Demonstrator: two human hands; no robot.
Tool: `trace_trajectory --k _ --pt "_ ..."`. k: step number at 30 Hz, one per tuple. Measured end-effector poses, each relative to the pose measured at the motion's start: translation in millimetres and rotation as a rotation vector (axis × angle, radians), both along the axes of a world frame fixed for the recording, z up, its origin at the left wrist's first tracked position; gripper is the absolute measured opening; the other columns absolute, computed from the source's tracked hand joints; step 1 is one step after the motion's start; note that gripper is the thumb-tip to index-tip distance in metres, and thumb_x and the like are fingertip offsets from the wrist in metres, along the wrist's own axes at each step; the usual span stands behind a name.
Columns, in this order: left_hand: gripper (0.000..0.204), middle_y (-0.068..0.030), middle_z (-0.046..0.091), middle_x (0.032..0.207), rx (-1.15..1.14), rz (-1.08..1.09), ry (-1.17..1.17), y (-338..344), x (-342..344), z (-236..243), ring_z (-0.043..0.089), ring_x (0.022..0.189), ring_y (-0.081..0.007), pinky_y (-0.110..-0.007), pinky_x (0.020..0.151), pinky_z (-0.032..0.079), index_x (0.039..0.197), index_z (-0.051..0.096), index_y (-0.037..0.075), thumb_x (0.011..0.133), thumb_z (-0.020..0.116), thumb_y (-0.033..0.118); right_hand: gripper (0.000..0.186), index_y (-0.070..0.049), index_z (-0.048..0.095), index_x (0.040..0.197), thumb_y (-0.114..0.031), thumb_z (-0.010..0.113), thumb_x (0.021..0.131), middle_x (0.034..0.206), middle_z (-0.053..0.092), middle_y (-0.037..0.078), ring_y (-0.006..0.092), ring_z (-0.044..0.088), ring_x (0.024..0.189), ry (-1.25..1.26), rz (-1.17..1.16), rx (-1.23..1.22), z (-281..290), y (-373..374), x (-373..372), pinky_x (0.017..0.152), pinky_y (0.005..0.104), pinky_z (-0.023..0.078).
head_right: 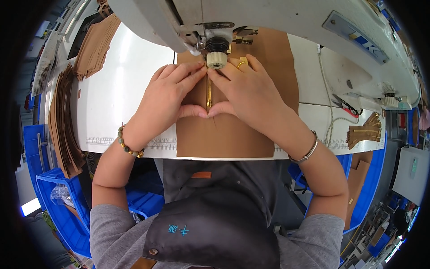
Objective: Sewing a zipper and leather panels together using an industrial sewing machine.
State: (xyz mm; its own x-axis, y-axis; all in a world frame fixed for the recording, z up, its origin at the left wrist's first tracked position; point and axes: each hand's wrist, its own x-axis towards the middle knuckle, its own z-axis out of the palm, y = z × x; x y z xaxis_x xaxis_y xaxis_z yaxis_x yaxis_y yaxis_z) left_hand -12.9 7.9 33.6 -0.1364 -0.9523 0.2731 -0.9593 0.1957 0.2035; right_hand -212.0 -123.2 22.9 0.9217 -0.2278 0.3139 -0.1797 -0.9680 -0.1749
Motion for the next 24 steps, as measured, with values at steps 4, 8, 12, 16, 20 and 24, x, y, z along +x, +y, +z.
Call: trace_trajectory --k 4,8,12,16,20,24 --pt "0.086 -0.0094 0.062 0.133 0.008 0.004 0.034 -4.4 2.9 -0.1 0.06 0.115 -0.031 -0.043 0.104 0.047 0.136 0.064 0.001 0.069 0.079 0.053 0.075 -0.009 0.069 0.128 -0.058 0.077 0.073 0.122 0.066 0.009 0.0294 0.063 0.119 -0.054 -0.015 -0.102 -2.4 -1.8 2.2 0.113 0.0504 0.042" --pt "0.086 -0.0102 0.062 0.133 0.016 0.015 0.03 -3.9 2.9 0.5 0.06 0.116 -0.0313 -0.043 0.105 0.047 0.137 0.064 0.001 0.07 0.079 0.053 0.075 -0.011 0.069 0.129 -0.06 0.076 0.072 0.121 0.067 0.01 0.0301 0.062 0.122 -0.027 -0.064 -0.137 -2.2 0.6 0.4 0.113 0.0502 0.042" --pt "0.086 -0.0093 0.062 0.134 0.013 0.01 0.024 -3.9 3.0 1.8 0.06 0.118 -0.0316 -0.043 0.106 0.046 0.137 0.064 0.001 0.071 0.078 0.054 0.075 -0.012 0.07 0.13 -0.061 0.075 0.073 0.118 0.069 0.013 0.0306 0.062 0.124 -0.016 -0.055 -0.093 -2.0 -1.7 1.0 0.113 0.0506 0.042" --pt "0.086 -0.0086 0.062 0.135 0.032 0.011 0.035 -5.4 3.8 3.1 0.06 0.119 -0.0317 -0.042 0.106 0.046 0.137 0.064 0.001 0.071 0.078 0.054 0.075 -0.012 0.07 0.13 -0.062 0.074 0.074 0.118 0.07 0.014 0.032 0.062 0.125 -0.03 -0.048 -0.07 -4.1 -3.9 2.4 0.113 0.0511 0.042" --pt "0.086 -0.0089 0.062 0.135 0.02 0.01 0.025 -5.8 3.8 3.0 0.06 0.119 -0.0316 -0.042 0.107 0.046 0.137 0.064 0.001 0.071 0.078 0.053 0.075 -0.011 0.07 0.129 -0.062 0.073 0.075 0.118 0.07 0.015 0.0334 0.062 0.124 -0.037 -0.044 -0.07 -5.7 -4.1 2.3 0.113 0.0512 0.042" --pt "0.087 -0.0091 0.062 0.136 0.047 0.019 0.037 -6.3 4.6 3.0 0.059 0.12 -0.0317 -0.042 0.107 0.046 0.138 0.063 0.0 0.071 0.079 0.053 0.075 -0.01 0.07 0.129 -0.063 0.073 0.075 0.118 0.069 0.016 0.034 0.062 0.124 -0.046 -0.046 -0.058 -5.5 -4.5 3.1 0.113 0.0509 0.042"
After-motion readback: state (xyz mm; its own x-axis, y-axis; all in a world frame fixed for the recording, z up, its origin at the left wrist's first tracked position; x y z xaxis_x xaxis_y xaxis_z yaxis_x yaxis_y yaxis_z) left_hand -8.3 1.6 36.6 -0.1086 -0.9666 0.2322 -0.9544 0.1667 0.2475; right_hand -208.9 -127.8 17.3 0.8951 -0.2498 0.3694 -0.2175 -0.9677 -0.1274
